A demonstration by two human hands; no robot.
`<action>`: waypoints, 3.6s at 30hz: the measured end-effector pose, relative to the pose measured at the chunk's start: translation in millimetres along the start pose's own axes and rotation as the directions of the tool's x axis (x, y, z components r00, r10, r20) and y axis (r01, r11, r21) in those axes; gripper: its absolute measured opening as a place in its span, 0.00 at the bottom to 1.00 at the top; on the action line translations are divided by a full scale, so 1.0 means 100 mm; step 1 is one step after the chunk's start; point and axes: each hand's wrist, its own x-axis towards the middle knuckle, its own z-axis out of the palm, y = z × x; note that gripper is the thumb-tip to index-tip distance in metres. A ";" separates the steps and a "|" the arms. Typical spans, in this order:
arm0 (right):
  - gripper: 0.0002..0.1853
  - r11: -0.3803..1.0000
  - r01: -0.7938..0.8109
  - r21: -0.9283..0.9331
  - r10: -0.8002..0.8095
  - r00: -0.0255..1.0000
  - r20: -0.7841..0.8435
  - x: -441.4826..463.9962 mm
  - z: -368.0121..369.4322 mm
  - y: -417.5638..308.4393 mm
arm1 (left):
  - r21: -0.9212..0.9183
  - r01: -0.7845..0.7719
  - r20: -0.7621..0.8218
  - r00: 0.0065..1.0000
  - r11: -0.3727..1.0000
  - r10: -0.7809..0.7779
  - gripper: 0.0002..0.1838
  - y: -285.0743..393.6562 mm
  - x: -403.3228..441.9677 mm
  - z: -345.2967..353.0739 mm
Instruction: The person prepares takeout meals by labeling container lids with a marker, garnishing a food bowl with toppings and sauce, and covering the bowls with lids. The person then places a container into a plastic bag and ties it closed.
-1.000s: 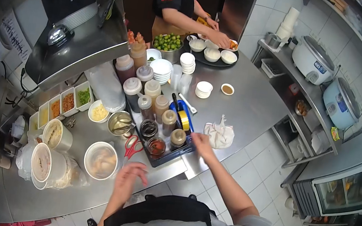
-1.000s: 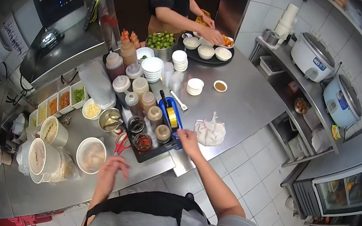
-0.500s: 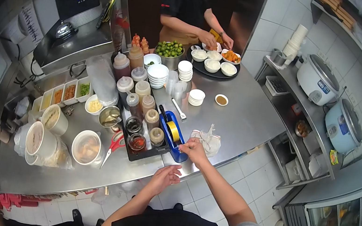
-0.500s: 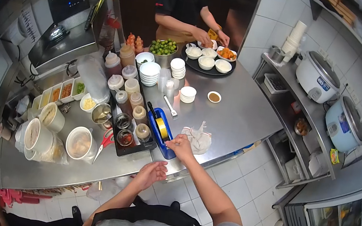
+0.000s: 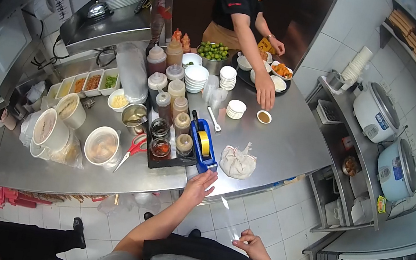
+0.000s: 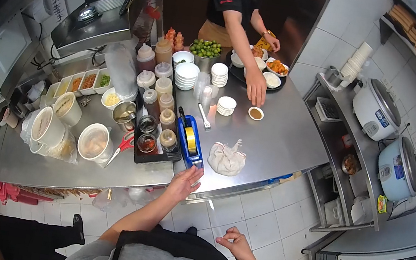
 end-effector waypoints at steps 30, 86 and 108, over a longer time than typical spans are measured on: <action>0.15 0.984 -0.066 -0.168 0.145 0.845 0.514 2.17 3.67 -1.03 | 0.756 -0.282 -0.230 0.730 0.591 0.644 0.16 3.77 -0.42 -2.36; 0.49 0.224 0.898 -0.380 -0.940 0.302 0.157 1.73 3.38 -2.85 | -0.127 -0.971 0.337 0.151 0.204 0.929 0.09 4.90 -2.73 -0.02; 0.04 0.374 0.853 -0.364 -0.898 0.431 0.086 1.24 1.85 -1.91 | 0.274 -0.583 0.119 0.810 0.765 0.575 0.14 1.45 -2.19 0.06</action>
